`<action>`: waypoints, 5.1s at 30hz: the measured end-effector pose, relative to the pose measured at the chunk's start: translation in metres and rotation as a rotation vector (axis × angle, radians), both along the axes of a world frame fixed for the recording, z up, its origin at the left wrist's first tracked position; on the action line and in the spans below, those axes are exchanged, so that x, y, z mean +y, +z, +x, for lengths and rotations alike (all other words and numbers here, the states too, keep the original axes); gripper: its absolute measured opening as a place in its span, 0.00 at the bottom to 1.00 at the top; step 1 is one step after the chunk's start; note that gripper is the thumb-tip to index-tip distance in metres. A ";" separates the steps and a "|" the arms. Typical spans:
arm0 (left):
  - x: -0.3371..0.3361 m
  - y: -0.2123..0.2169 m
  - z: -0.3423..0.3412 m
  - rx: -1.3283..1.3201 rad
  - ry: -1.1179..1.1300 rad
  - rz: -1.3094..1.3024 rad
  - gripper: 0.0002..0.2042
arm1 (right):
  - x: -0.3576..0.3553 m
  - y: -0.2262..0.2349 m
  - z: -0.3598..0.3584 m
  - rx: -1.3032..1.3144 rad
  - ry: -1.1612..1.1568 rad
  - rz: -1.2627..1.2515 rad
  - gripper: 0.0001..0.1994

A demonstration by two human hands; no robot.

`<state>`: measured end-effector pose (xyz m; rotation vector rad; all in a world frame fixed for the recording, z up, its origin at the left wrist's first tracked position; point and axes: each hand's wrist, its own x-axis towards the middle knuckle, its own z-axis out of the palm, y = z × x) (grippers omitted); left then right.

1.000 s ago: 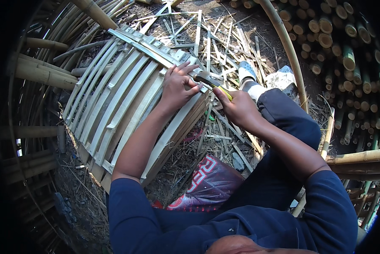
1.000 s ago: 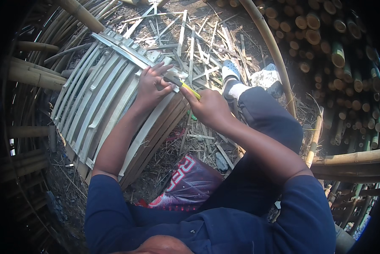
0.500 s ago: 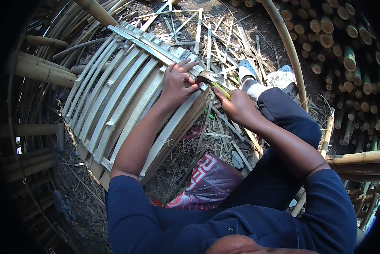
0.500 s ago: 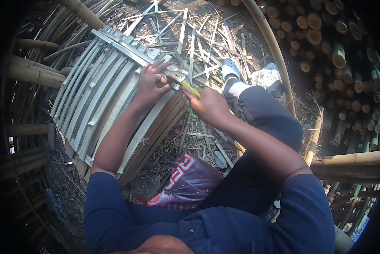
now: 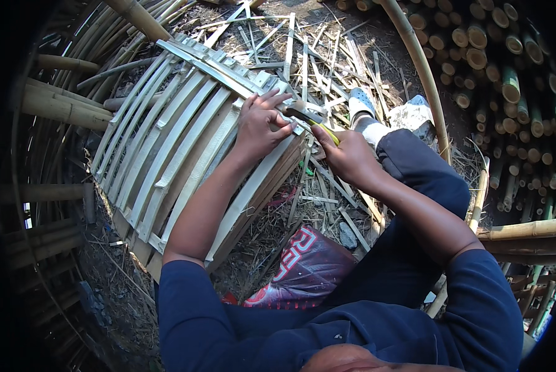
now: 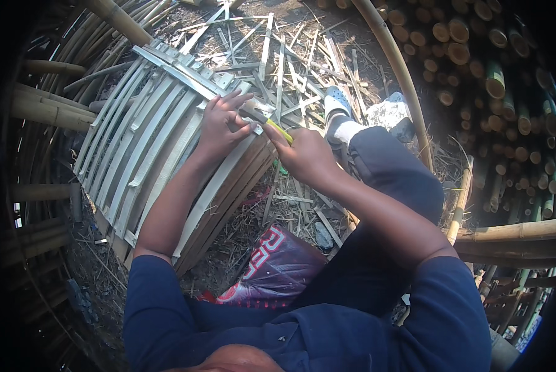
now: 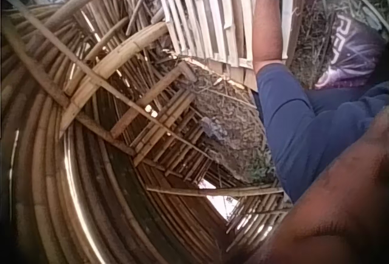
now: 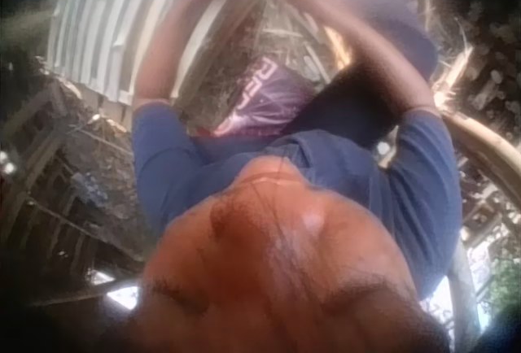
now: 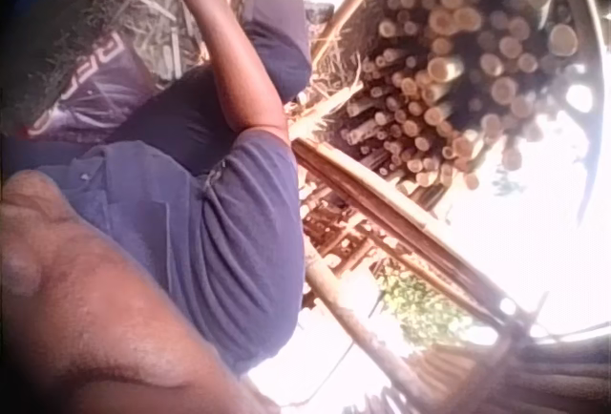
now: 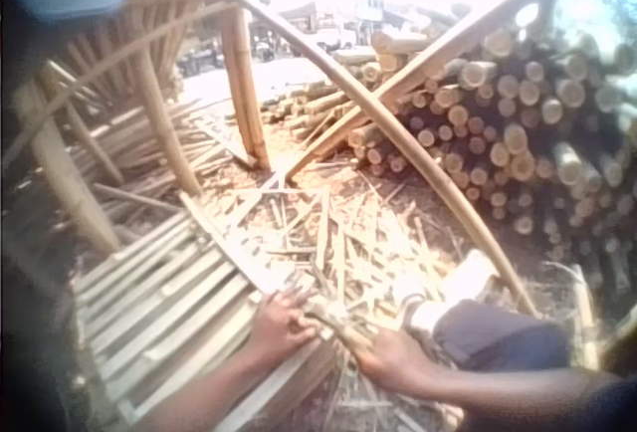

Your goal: The person constructs a bamboo frame by hammering small wooden pegs into pre-drilled holes in thin bamboo slats.

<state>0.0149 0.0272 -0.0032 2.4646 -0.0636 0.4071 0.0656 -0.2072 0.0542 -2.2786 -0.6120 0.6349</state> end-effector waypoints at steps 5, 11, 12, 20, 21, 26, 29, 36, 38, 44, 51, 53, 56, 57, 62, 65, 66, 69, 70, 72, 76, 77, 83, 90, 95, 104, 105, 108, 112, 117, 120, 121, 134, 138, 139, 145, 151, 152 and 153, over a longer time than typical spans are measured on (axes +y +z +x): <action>0.004 0.001 0.005 -0.001 -0.015 -0.016 0.13 | 0.002 -0.001 0.000 -0.008 -0.023 -0.041 0.39; 0.000 -0.001 0.001 0.011 -0.018 -0.051 0.14 | 0.004 0.012 0.004 0.083 -0.064 -0.141 0.40; 0.000 -0.001 0.001 0.015 -0.011 -0.056 0.14 | 0.004 0.011 0.005 0.067 -0.074 -0.100 0.40; 0.007 0.006 0.001 -0.079 -0.073 -0.081 0.13 | 0.004 0.014 0.017 0.076 -0.134 0.025 0.42; 0.004 0.008 0.000 -0.101 -0.055 -0.106 0.17 | 0.003 0.014 0.017 0.093 -0.143 0.028 0.42; 0.001 0.002 -0.001 -0.122 0.007 0.148 0.32 | 0.001 0.019 0.014 0.096 -0.106 -0.054 0.42; 0.000 0.005 -0.002 -0.046 -0.004 0.362 0.33 | -0.002 0.018 0.011 0.114 -0.086 -0.070 0.41; 0.003 0.010 -0.001 0.031 -0.021 0.441 0.23 | -0.002 0.020 0.008 0.043 -0.009 -0.243 0.39; 0.006 0.009 -0.001 0.042 -0.034 0.371 0.22 | -0.004 0.023 0.007 0.053 -0.026 -0.172 0.39; 0.008 0.008 0.001 0.020 -0.028 0.297 0.21 | -0.001 0.023 0.004 0.020 0.001 -0.163 0.40; 0.007 0.008 0.002 0.019 -0.016 0.286 0.23 | 0.000 0.020 0.005 -0.002 0.023 -0.202 0.40; 0.008 0.006 0.000 0.018 -0.018 0.290 0.23 | 0.000 0.021 0.002 -0.018 0.010 -0.110 0.41; 0.009 0.006 0.003 -0.010 -0.013 0.288 0.24 | 0.000 0.019 0.004 -0.016 0.021 -0.149 0.41; 0.008 0.008 0.003 -0.016 -0.016 0.286 0.24 | 0.001 0.019 0.005 -0.011 0.027 -0.191 0.41; 0.011 0.002 0.003 -0.061 -0.005 0.323 0.21 | 0.001 0.024 0.005 0.010 0.032 -0.205 0.40; 0.008 0.004 0.001 -0.054 -0.004 0.332 0.21 | -0.001 0.022 0.003 0.002 0.024 -0.184 0.40; 0.008 0.005 0.001 -0.050 -0.002 0.342 0.21 | -0.001 0.023 0.002 -0.014 0.020 -0.146 0.40; 0.009 0.004 0.002 -0.055 -0.003 0.330 0.22 | 0.000 0.022 0.003 0.009 0.023 -0.180 0.40; 0.009 0.004 0.002 -0.056 -0.005 0.335 0.22 | -0.001 0.019 0.004 -0.016 0.022 -0.160 0.41; 0.011 0.004 0.001 -0.048 -0.008 0.339 0.22 | -0.001 0.018 0.002 -0.019 -0.001 -0.049 0.41; 0.008 0.003 0.003 -0.060 -0.001 0.315 0.22 | -0.002 0.009 0.005 -0.049 -0.026 -0.121 0.41; 0.008 0.005 0.000 -0.038 -0.007 0.333 0.22 | -0.003 0.010 0.005 -0.078 -0.015 -0.039 0.41; 0.010 0.006 0.000 -0.020 -0.011 0.320 0.21 | 0.000 0.019 0.004 -0.033 -0.013 -0.086 0.41; 0.010 0.008 0.000 -0.003 -0.024 0.291 0.20 | -0.002 0.012 0.005 -0.072 -0.006 -0.036 0.40; 0.011 0.004 0.000 -0.040 -0.012 0.303 0.19 | -0.003 0.013 0.002 -0.088 0.004 0.022 0.41; 0.012 0.006 0.003 -0.036 -0.018 0.290 0.17 | 0.002 0.019 0.004 -0.012 -0.014 -0.056 0.40; 0.013 0.005 0.003 -0.032 -0.017 0.309 0.20 | 0.001 0.021 0.005 -0.018 -0.016 -0.089 0.40; 0.011 0.004 -0.001 -0.046 -0.015 0.297 0.20 | 0.003 0.023 0.008 -0.022 -0.006 -0.135 0.41; 0.009 0.007 0.003 -0.031 -0.022 0.231 0.05 | 0.000 0.017 0.006 -0.048 0.022 -0.138 0.40; 0.011 0.006 0.003 -0.041 -0.019 0.299 0.19 | 0.001 0.017 0.008 -0.047 -0.006 -0.105 0.40; 0.010 0.006 0.001 -0.052 -0.017 0.295 0.21 | 0.001 0.018 0.003 -0.092 -0.005 -0.030 0.41; 0.013 0.006 0.001 -0.042 -0.021 0.282 0.21 | 0.001 0.019 0.000 -0.124 0.000 0.040 0.41; 0.010 0.009 0.002 -0.016 -0.022 0.258 0.21 | -0.001 0.012 0.002 -0.109 0.009 -0.013 0.40; 0.008 0.006 -0.001 -0.020 -0.010 0.358 0.20 | 0.002 0.019 0.004 -0.053 -0.015 -0.106 0.41; 0.014 0.003 0.003 -0.060 -0.017 0.365 0.19 | 0.001 0.016 0.003 -0.070 -0.022 -0.043 0.41; 0.014 0.005 0.003 -0.034 -0.028 0.315 0.20 | 0.001 0.027 0.002 -0.079 -0.005 -0.042 0.40; 0.015 0.003 0.003 -0.031 -0.029 0.335 0.20 | 0.001 0.026 0.001 -0.059 -0.001 -0.057 0.40; 0.014 0.003 0.004 -0.036 -0.022 0.306 0.19 | 0.000 0.028 -0.003 -0.053 -0.013 0.015 0.40; 0.013 0.002 0.004 -0.040 -0.014 0.277 0.17 | 0.003 0.028 -0.001 -0.044 -0.007 -0.102 0.39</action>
